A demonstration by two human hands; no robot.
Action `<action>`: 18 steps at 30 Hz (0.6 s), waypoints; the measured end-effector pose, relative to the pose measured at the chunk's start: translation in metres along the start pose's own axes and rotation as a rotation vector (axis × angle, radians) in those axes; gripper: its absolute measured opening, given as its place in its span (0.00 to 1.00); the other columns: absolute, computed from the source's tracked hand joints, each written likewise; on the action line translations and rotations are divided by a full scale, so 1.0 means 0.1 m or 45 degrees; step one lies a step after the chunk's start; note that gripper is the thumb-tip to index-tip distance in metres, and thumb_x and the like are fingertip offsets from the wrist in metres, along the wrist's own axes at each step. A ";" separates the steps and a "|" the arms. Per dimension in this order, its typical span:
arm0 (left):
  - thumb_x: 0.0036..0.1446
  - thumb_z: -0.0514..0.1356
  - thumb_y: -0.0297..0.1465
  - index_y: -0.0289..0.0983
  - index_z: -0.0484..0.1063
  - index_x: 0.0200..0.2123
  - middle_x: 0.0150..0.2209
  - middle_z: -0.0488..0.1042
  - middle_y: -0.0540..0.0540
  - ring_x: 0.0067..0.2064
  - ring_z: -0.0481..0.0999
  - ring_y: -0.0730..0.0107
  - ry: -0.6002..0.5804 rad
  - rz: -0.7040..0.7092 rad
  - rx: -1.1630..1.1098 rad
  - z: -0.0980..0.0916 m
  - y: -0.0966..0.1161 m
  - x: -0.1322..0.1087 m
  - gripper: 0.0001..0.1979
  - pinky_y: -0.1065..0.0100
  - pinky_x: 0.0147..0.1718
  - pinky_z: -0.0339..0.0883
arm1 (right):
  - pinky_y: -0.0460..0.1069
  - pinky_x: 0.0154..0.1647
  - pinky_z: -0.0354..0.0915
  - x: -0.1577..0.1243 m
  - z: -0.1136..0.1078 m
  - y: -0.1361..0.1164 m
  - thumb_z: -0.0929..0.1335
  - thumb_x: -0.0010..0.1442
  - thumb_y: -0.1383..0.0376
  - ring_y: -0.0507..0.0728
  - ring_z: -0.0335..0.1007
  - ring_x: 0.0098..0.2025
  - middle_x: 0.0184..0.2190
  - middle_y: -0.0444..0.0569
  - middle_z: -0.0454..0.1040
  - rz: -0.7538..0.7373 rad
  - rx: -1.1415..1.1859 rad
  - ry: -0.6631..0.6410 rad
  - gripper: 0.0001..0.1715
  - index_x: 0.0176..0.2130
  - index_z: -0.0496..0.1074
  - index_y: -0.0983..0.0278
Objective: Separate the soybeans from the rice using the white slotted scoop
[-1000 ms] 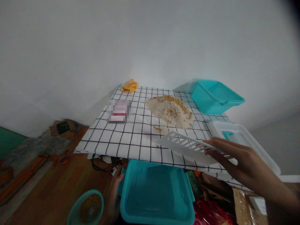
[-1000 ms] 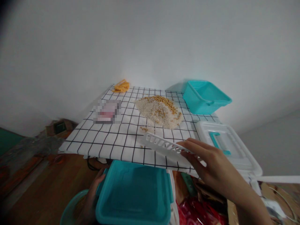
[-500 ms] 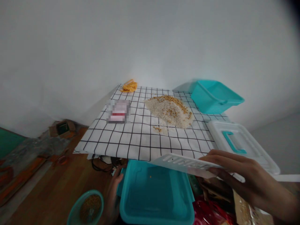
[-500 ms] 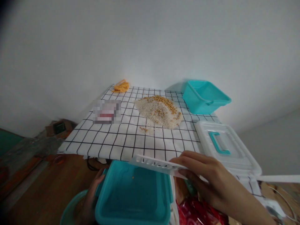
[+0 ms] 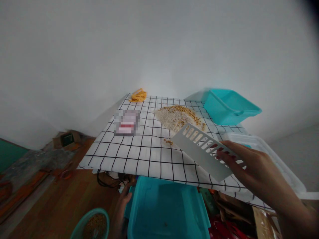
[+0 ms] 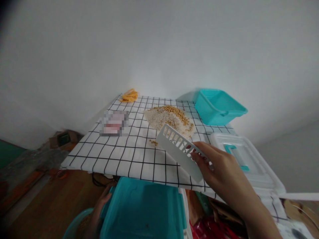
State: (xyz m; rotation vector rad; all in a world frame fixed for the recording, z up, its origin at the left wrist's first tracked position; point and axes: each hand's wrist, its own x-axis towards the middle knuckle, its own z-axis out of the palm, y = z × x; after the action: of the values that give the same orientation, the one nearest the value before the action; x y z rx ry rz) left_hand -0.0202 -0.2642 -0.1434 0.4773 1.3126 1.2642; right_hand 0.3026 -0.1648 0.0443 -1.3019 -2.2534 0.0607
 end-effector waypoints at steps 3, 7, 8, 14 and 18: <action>0.30 0.73 0.52 0.47 0.80 0.28 0.31 0.83 0.53 0.38 0.78 0.55 0.003 -0.010 0.038 -0.09 -0.04 0.11 0.22 0.63 0.41 0.70 | 0.44 0.16 0.61 0.09 0.02 -0.04 0.62 0.66 0.64 0.51 0.68 0.18 0.24 0.44 0.76 -0.010 -0.035 0.020 0.09 0.36 0.70 0.61; 0.26 0.72 0.56 0.46 0.80 0.27 0.33 0.84 0.50 0.42 0.78 0.48 0.003 0.009 0.134 -0.15 -0.07 0.19 0.26 0.59 0.48 0.70 | 0.44 0.16 0.60 0.15 0.05 -0.07 0.62 0.65 0.64 0.52 0.70 0.18 0.22 0.44 0.75 0.003 -0.038 0.013 0.09 0.36 0.71 0.61; 0.27 0.72 0.57 0.46 0.81 0.27 0.34 0.85 0.48 0.44 0.79 0.46 0.014 0.047 0.157 -0.15 -0.07 0.19 0.26 0.57 0.50 0.69 | 0.44 0.16 0.61 0.15 0.06 -0.08 0.62 0.65 0.64 0.52 0.71 0.19 0.23 0.44 0.75 0.017 -0.023 0.003 0.09 0.37 0.72 0.61; 0.36 0.68 0.57 0.45 0.79 0.27 0.33 0.86 0.46 0.47 0.79 0.40 0.018 0.127 0.221 -0.09 -0.09 0.21 0.23 0.54 0.49 0.70 | 0.44 0.19 0.64 0.13 0.14 -0.10 0.62 0.67 0.63 0.52 0.73 0.21 0.26 0.46 0.77 0.047 0.020 -0.020 0.10 0.40 0.72 0.62; 0.35 0.70 0.55 0.44 0.79 0.25 0.34 0.86 0.47 0.51 0.78 0.40 0.036 0.135 0.225 -0.08 -0.10 0.23 0.21 0.54 0.52 0.69 | 0.43 0.16 0.61 0.14 0.14 -0.12 0.62 0.67 0.63 0.51 0.71 0.20 0.27 0.46 0.77 0.016 0.000 -0.016 0.11 0.42 0.72 0.63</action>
State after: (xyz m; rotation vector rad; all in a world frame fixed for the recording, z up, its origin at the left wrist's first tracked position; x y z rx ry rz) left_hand -0.0283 -0.2507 -0.1644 0.6634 1.4459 1.2503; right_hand 0.2814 -0.1570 0.0416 -1.3194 -2.2555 0.0739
